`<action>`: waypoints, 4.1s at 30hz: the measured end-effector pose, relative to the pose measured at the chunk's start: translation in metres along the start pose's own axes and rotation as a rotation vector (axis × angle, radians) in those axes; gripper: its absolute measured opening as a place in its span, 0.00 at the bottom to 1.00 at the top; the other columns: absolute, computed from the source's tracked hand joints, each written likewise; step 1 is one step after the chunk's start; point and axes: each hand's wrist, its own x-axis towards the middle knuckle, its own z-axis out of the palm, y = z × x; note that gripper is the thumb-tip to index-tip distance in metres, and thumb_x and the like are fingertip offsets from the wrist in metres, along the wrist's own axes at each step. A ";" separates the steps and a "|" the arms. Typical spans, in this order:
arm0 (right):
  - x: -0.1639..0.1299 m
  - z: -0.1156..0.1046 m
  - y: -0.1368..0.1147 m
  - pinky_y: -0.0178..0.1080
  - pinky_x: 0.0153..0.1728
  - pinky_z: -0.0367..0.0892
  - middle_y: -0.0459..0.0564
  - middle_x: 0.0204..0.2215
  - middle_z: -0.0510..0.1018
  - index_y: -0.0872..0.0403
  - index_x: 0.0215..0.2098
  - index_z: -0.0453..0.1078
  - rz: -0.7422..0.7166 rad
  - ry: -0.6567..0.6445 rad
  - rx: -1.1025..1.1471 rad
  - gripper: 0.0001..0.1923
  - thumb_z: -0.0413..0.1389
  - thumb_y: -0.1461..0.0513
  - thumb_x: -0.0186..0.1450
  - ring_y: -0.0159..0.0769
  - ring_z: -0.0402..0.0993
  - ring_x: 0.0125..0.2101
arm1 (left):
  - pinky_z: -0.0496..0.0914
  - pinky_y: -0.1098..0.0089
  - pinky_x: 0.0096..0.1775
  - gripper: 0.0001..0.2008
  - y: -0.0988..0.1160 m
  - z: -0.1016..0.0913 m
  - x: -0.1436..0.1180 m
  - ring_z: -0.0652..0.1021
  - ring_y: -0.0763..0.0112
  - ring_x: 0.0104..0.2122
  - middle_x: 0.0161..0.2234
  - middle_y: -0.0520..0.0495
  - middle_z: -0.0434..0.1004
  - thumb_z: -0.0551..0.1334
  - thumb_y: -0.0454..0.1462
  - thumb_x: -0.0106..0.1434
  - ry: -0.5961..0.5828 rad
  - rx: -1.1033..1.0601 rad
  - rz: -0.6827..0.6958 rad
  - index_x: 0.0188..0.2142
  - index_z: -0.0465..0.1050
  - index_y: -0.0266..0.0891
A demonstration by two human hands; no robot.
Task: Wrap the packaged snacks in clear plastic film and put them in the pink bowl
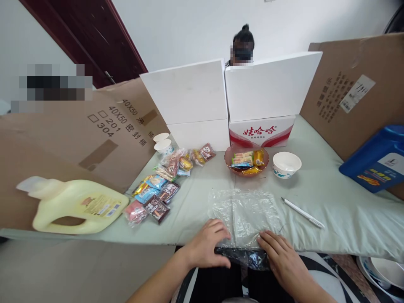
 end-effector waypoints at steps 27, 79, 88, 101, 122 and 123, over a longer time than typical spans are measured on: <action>0.102 0.008 0.035 0.43 0.36 0.68 0.55 0.33 0.79 0.57 0.51 0.66 0.863 0.225 0.501 0.20 0.49 0.57 0.63 0.45 0.77 0.35 | 0.66 0.69 0.35 0.11 -0.056 0.030 0.023 0.79 0.62 0.32 0.30 0.45 0.79 0.59 0.37 0.63 0.673 0.045 -0.943 0.45 0.71 0.39; 0.019 -0.019 0.051 0.51 0.59 0.60 0.50 0.55 0.71 0.48 0.52 0.70 0.051 0.015 0.153 0.17 0.55 0.54 0.66 0.44 0.58 0.61 | 0.66 0.55 0.57 0.16 -0.061 -0.002 -0.045 0.70 0.55 0.56 0.51 0.42 0.74 0.61 0.36 0.59 0.234 0.224 -0.044 0.48 0.72 0.41; 0.020 -0.026 0.044 0.46 0.53 0.67 0.51 0.46 0.78 0.50 0.43 0.72 0.044 0.106 0.225 0.10 0.49 0.62 0.69 0.40 0.70 0.53 | 0.69 0.58 0.53 0.11 -0.065 -0.003 -0.041 0.74 0.61 0.51 0.44 0.44 0.78 0.54 0.30 0.62 0.280 0.165 -0.059 0.36 0.74 0.41; 0.078 -0.006 0.047 0.38 0.28 0.65 0.52 0.39 0.79 0.53 0.45 0.67 0.617 0.003 -0.040 0.16 0.39 0.59 0.72 0.41 0.78 0.33 | 0.68 0.71 0.37 0.10 -0.079 -0.005 0.035 0.79 0.67 0.36 0.37 0.48 0.79 0.51 0.32 0.67 0.301 0.310 -0.650 0.44 0.69 0.41; 0.084 -0.009 0.031 0.48 0.51 0.59 0.59 0.49 0.73 0.56 0.47 0.70 0.420 0.281 -0.281 0.14 0.48 0.61 0.68 0.50 0.66 0.51 | 0.67 0.58 0.46 0.10 -0.036 0.004 0.069 0.73 0.56 0.44 0.43 0.39 0.74 0.55 0.34 0.67 0.400 0.557 -0.596 0.43 0.72 0.36; 0.089 -0.008 0.026 0.50 0.55 0.55 0.58 0.52 0.71 0.56 0.49 0.70 0.364 0.296 -0.259 0.15 0.48 0.60 0.69 0.50 0.63 0.55 | 0.67 0.58 0.47 0.10 -0.029 0.012 0.071 0.73 0.56 0.45 0.44 0.40 0.74 0.54 0.34 0.67 0.411 0.534 -0.534 0.44 0.73 0.36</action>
